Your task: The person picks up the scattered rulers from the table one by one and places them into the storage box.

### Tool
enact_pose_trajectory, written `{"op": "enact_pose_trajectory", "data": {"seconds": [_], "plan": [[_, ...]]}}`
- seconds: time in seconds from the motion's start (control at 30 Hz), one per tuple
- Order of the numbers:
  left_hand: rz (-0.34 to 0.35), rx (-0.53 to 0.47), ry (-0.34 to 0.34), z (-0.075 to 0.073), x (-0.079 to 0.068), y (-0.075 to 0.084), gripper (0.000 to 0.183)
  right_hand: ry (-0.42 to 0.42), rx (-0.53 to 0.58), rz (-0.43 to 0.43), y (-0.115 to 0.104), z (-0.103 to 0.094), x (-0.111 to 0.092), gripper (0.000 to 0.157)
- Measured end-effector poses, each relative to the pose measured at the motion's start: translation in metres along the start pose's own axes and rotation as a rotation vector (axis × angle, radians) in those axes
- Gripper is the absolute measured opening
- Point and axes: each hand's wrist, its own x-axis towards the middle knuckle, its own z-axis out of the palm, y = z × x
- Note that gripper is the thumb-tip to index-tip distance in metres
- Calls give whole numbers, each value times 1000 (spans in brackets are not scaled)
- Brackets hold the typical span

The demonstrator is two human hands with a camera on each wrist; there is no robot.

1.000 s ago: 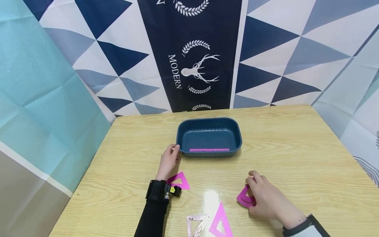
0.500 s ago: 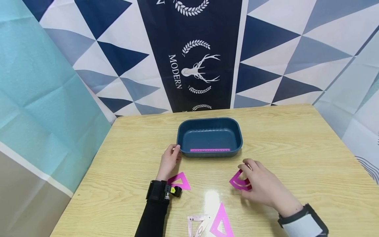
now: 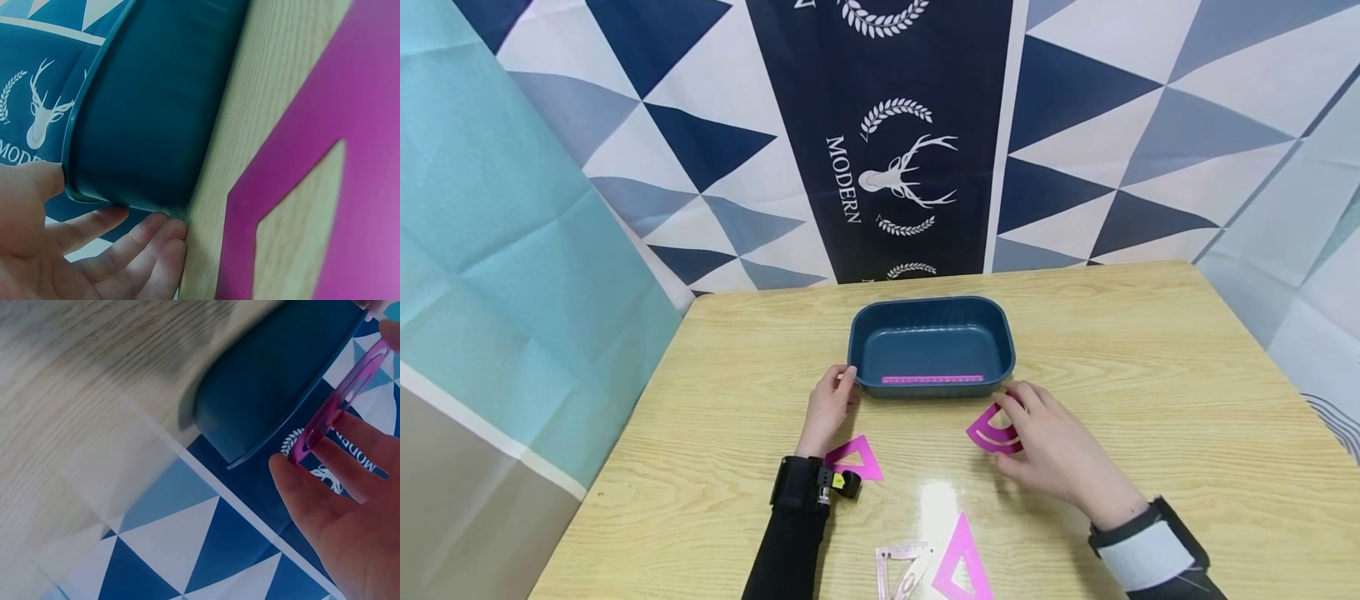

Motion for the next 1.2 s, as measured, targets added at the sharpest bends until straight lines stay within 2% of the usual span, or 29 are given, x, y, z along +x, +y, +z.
{"op": "enact_pose_trajectory", "data": {"seconds": [0.13,0.47,0.73,1.2], "plan": [[-4,3,0,0,0,1,40,36,-2,-10,-1,-1,5,67],[-13,4,2,2,1,0,41,51,-28,-21,0,6,17,65],[-12,-5,0,1,0,1,40,-6,-20,33,-2,8,24,60],[-13,-15,0,1,0,2,39,-56,-7,100,-2,15,44,64]]}}
